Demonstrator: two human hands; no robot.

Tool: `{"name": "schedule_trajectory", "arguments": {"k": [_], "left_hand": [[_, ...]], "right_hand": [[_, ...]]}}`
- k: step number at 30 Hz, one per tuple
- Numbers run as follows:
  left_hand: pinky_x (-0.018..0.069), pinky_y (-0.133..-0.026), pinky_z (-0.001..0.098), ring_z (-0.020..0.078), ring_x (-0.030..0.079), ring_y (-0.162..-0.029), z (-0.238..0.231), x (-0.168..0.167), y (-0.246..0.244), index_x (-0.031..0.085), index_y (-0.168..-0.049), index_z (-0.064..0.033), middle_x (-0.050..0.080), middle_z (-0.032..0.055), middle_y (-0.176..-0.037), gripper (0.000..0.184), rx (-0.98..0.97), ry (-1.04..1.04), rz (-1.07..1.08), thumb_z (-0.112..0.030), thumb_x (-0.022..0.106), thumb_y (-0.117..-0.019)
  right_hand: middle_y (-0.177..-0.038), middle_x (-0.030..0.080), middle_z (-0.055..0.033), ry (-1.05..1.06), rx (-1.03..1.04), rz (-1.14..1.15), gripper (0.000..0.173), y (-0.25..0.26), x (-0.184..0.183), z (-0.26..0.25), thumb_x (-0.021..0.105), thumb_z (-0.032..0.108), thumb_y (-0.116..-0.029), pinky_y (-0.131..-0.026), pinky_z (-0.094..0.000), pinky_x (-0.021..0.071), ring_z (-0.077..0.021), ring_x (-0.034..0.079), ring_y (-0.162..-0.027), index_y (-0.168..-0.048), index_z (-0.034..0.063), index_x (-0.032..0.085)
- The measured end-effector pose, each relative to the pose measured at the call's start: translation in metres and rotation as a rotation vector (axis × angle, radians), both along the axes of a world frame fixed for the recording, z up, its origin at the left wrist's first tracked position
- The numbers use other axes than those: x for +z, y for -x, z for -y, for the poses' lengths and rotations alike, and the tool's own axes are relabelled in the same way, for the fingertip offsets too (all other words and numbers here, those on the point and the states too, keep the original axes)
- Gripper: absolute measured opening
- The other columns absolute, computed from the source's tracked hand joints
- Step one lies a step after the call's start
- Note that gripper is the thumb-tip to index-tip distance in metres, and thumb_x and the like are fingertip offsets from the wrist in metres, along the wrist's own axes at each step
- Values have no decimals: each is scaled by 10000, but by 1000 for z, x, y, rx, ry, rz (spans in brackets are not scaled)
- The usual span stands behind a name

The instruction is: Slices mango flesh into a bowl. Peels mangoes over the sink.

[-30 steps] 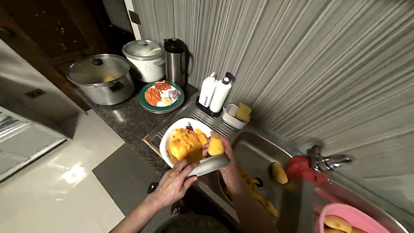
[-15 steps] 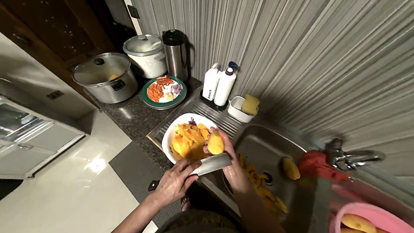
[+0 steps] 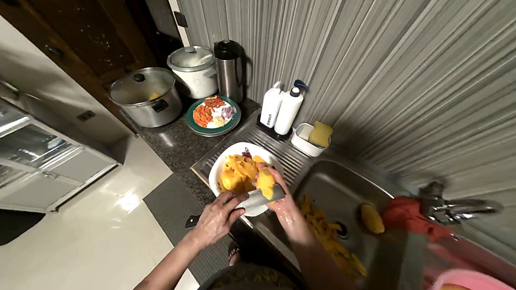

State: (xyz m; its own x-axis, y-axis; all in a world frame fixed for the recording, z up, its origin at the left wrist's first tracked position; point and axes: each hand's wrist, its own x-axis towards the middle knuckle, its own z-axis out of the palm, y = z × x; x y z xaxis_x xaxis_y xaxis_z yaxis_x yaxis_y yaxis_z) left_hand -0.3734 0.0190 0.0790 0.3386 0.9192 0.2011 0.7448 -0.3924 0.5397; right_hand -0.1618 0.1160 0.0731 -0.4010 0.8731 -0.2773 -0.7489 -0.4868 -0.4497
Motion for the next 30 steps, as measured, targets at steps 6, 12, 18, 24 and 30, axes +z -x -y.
{"name": "schedule_trajectory", "arguments": {"k": [6, 12, 18, 24, 30], "left_hand": [[575, -862, 457, 235, 661, -1081, -16, -1, 5, 614, -1404, -304, 662, 80, -1210, 428, 19, 65, 8, -508, 464, -1058], [576, -848, 471, 241, 665, -1075, -33, -3, 11, 606, -1407, -295, 656, 82, -1222, 434, 81, 109, -10, -507, 456, -1059], [577, -844, 531, 316, 662, -1110, -52, 1, 31, 613, -1401, -307, 642, 121, -1274, 431, 156, 113, -139, -510, 501, -1037], [580, -584, 503, 438, 668, -1041, -61, 16, 53, 666, -1323, -235, 670, 162, -1219, 332, 197, -295, -574, -180, 615, -1000], [595, -662, 499, 397, 683, -1042, -52, 26, 44, 665, -1336, -217, 667, 180, -1215, 332, 261, -279, -429, -244, 599, -1011]], "right_hand": [[-931, 686, -90, 30, 113, 49, 401, -1, 2, 0, 342, 363, -1068, -591, -363, 597, -208, 696, -782, -1324, 143, 558], [-1008, 670, -154, 94, 176, 153, 540, -2, 1, 2, 243, 515, -1079, -526, -415, 566, -281, 669, -700, -1372, 180, 548], [-864, 652, -146, 238, 192, 162, 569, -7, 5, 7, 302, 580, -1033, -572, -431, 578, -280, 663, -685, -1155, 84, 553], [-794, 612, -67, 219, 44, 280, 433, -26, 11, 7, 280, 460, -1068, -508, -373, 542, -205, 630, -620, -1214, 141, 533], [-813, 619, -78, 263, -5, 249, 484, -21, 10, 1, 274, 517, -1063, -496, -370, 534, -213, 634, -626, -1219, 142, 538]]}}
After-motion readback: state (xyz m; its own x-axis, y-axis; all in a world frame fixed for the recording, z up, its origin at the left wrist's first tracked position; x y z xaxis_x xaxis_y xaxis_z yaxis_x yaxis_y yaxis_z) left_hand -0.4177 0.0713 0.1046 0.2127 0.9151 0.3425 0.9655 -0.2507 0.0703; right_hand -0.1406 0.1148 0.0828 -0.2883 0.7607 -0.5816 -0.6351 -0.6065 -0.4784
